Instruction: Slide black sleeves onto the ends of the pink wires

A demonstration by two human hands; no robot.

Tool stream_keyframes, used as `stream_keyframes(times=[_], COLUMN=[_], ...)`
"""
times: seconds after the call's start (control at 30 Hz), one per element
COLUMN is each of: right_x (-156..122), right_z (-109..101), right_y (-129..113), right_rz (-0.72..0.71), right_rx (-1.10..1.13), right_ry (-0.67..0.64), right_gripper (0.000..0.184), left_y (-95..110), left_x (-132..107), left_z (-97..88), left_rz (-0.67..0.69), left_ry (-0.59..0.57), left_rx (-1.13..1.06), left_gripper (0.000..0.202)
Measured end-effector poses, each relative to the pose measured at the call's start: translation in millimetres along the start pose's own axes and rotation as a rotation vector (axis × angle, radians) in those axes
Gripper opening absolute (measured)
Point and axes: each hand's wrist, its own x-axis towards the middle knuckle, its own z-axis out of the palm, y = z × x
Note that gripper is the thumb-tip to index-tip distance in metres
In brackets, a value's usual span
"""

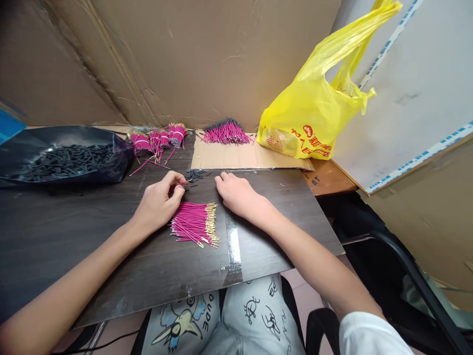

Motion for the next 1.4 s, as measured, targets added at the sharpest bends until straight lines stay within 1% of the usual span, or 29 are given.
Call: stream_keyframes(times=[0.2, 0.4, 0.63, 0.83, 1.1, 1.4], right_x=[-2, -2, -4, -6, -9, -12], right_z=[-6, -6, -4, -3, -8, -14], right_y=[-2, -5, -1, -1, -5, -8], right_rz=[0.027, 0.037, 0.027, 0.042, 0.084, 0.076], right_rx=[0.029, -0.003, 0.030, 0.024, -0.018, -0.033], right_ry=[-0.033, -0.052, -0.017, 0.012, -0.015, -0.024], right_gripper=[0.030, 0.033, 0.028, 0.025, 0.025, 0.030], left_y=[1, 0, 1, 4, 3, 0], left_x=[-1, -1, -1, -3, -4, -3], left_z=[0.1, 1.0, 1.2, -0.6, 0.2, 3.6], left_rz=[0.001, 0.024, 0.038, 0.064, 0.084, 0.086], left_ry=[0.020, 0.013, 0.004, 0.009, 0.004, -0.006], left_rx=[-0.017, -0.026, -0.004, -0.038, -0.051, 0.002], left_gripper=[0.015, 0.023, 0.035, 0.045, 0.044, 0.043])
